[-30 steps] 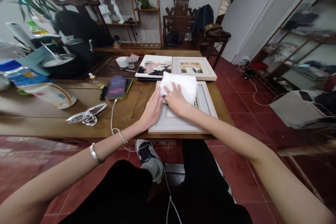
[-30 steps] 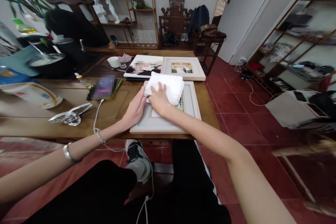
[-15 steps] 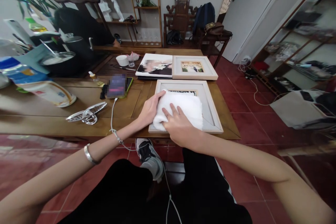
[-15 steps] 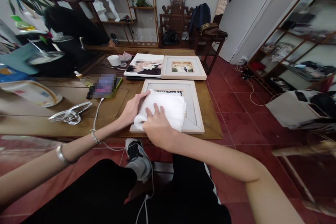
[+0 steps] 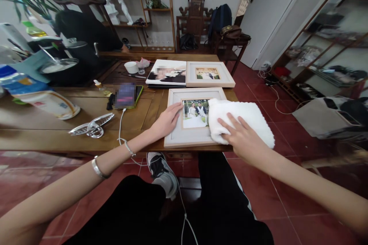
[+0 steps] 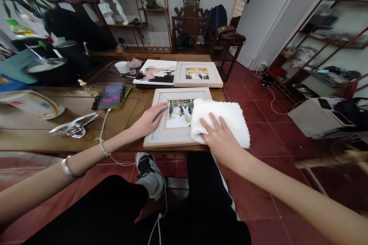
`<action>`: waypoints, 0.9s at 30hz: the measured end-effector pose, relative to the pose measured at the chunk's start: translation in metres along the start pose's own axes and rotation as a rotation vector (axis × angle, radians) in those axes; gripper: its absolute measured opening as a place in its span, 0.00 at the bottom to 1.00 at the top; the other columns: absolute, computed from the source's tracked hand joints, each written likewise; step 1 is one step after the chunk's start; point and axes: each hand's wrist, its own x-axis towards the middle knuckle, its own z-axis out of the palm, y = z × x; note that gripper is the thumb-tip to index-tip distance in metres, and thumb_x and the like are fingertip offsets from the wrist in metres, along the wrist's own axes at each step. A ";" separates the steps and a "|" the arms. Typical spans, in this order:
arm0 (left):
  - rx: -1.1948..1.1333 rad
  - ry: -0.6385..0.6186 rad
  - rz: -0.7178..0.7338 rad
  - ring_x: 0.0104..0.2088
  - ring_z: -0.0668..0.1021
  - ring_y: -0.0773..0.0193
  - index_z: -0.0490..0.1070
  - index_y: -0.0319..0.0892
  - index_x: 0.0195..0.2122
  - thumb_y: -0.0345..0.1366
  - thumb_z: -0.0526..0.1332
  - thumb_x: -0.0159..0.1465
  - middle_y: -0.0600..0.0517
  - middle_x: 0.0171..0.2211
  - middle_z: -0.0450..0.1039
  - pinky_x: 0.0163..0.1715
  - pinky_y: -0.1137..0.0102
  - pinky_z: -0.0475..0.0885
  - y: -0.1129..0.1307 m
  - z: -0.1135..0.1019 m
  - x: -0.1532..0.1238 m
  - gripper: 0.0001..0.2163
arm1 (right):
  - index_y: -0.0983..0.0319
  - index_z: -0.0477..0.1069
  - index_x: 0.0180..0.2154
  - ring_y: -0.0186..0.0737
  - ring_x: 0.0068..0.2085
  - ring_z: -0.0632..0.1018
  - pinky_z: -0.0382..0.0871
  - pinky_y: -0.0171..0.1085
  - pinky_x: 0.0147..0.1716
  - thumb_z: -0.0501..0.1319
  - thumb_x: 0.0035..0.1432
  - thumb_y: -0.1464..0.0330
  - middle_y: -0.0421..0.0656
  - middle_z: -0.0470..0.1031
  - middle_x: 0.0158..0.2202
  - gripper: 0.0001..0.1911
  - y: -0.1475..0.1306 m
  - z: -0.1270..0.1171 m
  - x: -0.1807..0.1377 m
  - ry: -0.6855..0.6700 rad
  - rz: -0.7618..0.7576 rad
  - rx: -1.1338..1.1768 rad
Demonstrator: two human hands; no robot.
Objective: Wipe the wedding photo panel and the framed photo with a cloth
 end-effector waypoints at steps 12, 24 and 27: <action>0.018 0.004 0.013 0.60 0.69 0.53 0.69 0.35 0.54 0.33 0.47 0.69 0.38 0.59 0.67 0.62 0.53 0.63 -0.001 -0.005 0.005 0.18 | 0.68 0.63 0.58 0.54 0.50 0.76 0.71 0.47 0.44 0.51 0.57 0.77 0.57 0.73 0.51 0.26 0.078 -0.009 0.072 0.336 0.405 0.257; 0.012 0.024 0.018 0.56 0.73 0.53 0.70 0.38 0.52 0.31 0.48 0.67 0.41 0.54 0.71 0.58 0.54 0.67 0.003 -0.003 0.005 0.16 | 0.63 0.68 0.56 0.46 0.65 0.61 0.55 0.47 0.60 0.48 0.60 0.82 0.55 0.62 0.64 0.26 0.015 0.014 0.180 0.215 -0.251 0.069; -0.011 0.033 0.023 0.59 0.71 0.53 0.69 0.38 0.54 0.33 0.48 0.68 0.41 0.57 0.69 0.61 0.53 0.65 0.003 -0.002 0.005 0.17 | 0.62 0.69 0.56 0.47 0.63 0.64 0.55 0.47 0.58 0.48 0.58 0.84 0.55 0.65 0.62 0.28 0.035 0.014 0.163 0.160 -0.212 0.049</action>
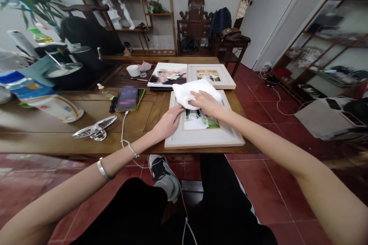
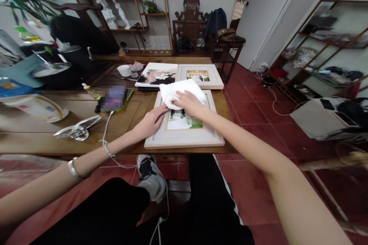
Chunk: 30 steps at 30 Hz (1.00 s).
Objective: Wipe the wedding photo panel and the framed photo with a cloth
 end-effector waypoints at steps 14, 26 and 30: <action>0.137 -0.152 -0.139 0.58 0.71 0.50 0.62 0.35 0.60 0.31 0.46 0.68 0.36 0.58 0.66 0.59 0.53 0.66 0.007 -0.005 0.012 0.20 | 0.62 0.73 0.50 0.48 0.43 0.76 0.63 0.44 0.42 0.50 0.50 0.84 0.55 0.71 0.54 0.29 0.049 -0.014 -0.087 -0.174 0.188 -0.123; 0.060 0.020 -0.108 0.63 0.65 0.54 0.65 0.38 0.58 0.35 0.48 0.70 0.40 0.60 0.65 0.63 0.54 0.61 0.006 0.008 -0.006 0.18 | 0.64 0.69 0.55 0.56 0.66 0.58 0.53 0.54 0.59 0.48 0.52 0.86 0.54 0.62 0.64 0.32 0.028 -0.001 -0.070 -0.036 0.260 -0.110; 0.072 0.004 -0.137 0.63 0.65 0.54 0.64 0.39 0.58 0.35 0.48 0.70 0.40 0.61 0.64 0.61 0.52 0.64 0.007 0.008 -0.007 0.18 | 0.64 0.71 0.53 0.58 0.63 0.61 0.56 0.53 0.55 0.49 0.50 0.85 0.55 0.66 0.60 0.31 0.012 -0.005 -0.078 -0.061 0.227 -0.071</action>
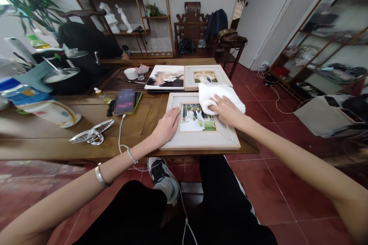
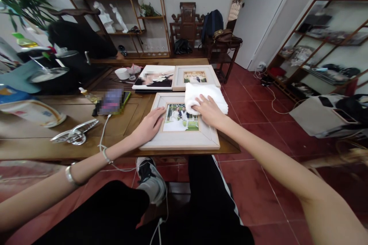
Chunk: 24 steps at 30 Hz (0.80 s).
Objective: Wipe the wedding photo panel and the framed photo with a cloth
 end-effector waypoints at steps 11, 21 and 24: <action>0.073 -0.036 0.010 0.65 0.62 0.54 0.63 0.35 0.61 0.34 0.46 0.71 0.39 0.63 0.62 0.62 0.53 0.63 -0.001 0.002 -0.001 0.20 | 0.61 0.75 0.47 0.49 0.42 0.76 0.63 0.41 0.36 0.52 0.48 0.83 0.52 0.77 0.39 0.27 -0.062 -0.080 -0.060 -0.295 -0.009 0.157; 0.093 -0.006 0.017 0.64 0.63 0.52 0.63 0.35 0.60 0.33 0.46 0.70 0.39 0.63 0.61 0.61 0.51 0.63 0.002 0.003 -0.003 0.20 | 0.67 0.64 0.59 0.60 0.67 0.56 0.55 0.58 0.59 0.50 0.53 0.82 0.59 0.58 0.65 0.31 -0.023 -0.018 -0.020 -0.096 0.197 0.032; 0.090 -0.007 0.011 0.64 0.63 0.52 0.63 0.34 0.60 0.34 0.46 0.70 0.39 0.63 0.61 0.61 0.51 0.63 0.002 0.004 -0.003 0.20 | 0.67 0.64 0.59 0.59 0.68 0.52 0.49 0.59 0.61 0.49 0.53 0.83 0.58 0.56 0.67 0.31 -0.003 -0.006 0.006 -0.052 0.122 0.003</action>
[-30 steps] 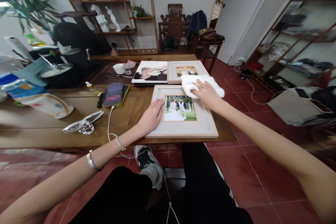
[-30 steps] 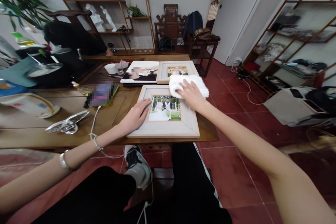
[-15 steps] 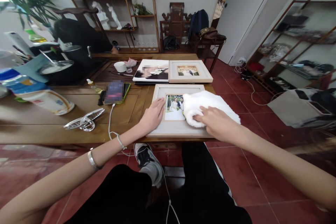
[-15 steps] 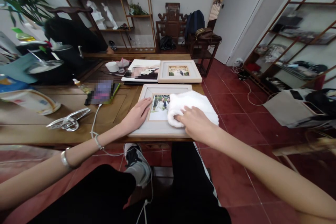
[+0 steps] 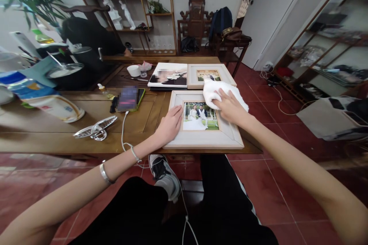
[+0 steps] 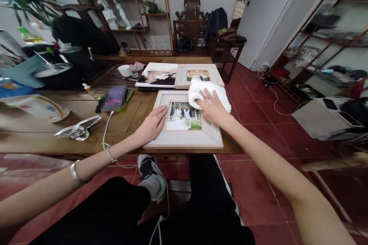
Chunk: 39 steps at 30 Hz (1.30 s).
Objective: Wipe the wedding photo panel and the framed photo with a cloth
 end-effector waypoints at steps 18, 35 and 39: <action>0.006 -0.002 0.007 0.64 0.63 0.52 0.63 0.34 0.60 0.34 0.46 0.70 0.38 0.62 0.62 0.62 0.52 0.63 -0.001 0.000 0.001 0.20 | 0.68 0.69 0.55 0.57 0.60 0.68 0.62 0.53 0.57 0.52 0.50 0.82 0.62 0.67 0.58 0.29 -0.072 -0.062 -0.098 -0.205 -0.235 0.174; 0.004 -0.001 0.033 0.64 0.63 0.52 0.63 0.34 0.60 0.34 0.46 0.70 0.37 0.62 0.62 0.61 0.52 0.64 -0.002 -0.003 0.001 0.20 | 0.62 0.66 0.60 0.61 0.67 0.53 0.48 0.59 0.61 0.50 0.55 0.82 0.51 0.58 0.67 0.31 -0.023 0.004 0.026 0.034 0.012 0.100; 0.004 -0.008 0.020 0.64 0.63 0.52 0.63 0.34 0.61 0.34 0.46 0.70 0.38 0.63 0.62 0.61 0.51 0.63 -0.001 -0.002 0.001 0.20 | 0.65 0.67 0.58 0.66 0.66 0.56 0.52 0.59 0.60 0.52 0.54 0.81 0.56 0.59 0.65 0.30 -0.040 -0.013 -0.010 -0.075 -0.076 0.110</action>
